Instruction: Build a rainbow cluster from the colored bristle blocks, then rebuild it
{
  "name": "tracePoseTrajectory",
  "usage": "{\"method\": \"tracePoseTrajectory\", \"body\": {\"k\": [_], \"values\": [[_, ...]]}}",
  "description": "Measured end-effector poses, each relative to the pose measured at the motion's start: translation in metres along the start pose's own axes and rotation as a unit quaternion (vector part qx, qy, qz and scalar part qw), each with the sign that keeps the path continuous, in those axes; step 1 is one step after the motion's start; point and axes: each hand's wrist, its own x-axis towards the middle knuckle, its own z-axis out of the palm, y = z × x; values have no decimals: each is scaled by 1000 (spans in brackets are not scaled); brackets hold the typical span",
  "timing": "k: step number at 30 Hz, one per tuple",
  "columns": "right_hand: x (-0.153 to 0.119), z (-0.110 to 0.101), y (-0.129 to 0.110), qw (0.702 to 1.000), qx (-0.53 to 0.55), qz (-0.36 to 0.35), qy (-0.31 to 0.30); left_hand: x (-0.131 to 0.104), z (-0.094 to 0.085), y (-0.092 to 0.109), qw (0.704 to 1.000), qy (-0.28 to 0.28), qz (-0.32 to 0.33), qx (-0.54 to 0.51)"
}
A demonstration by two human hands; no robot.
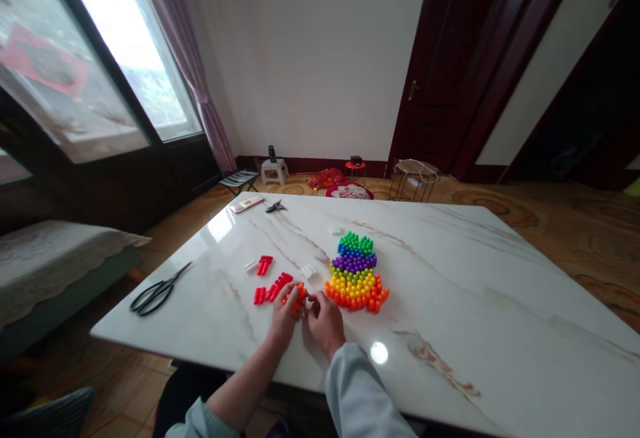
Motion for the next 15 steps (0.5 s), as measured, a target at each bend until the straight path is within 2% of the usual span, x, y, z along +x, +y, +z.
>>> {"method": "tracePoseTrajectory", "body": {"k": [3,5,9,12,15], "values": [[-11,3,0,987,142,47,64,-5,3,1,999,-30,14,23],[-20,6,0,975,177,78,107,-8,5,4,994,-68,50,75],[-32,7,3,966,146,102,185,-14,10,11,965,-150,121,175],[-36,-2,5,971,118,107,179,-18,13,15,956,-183,117,196],[-41,-22,7,973,107,98,179,-19,14,15,955,-207,99,189]]}}
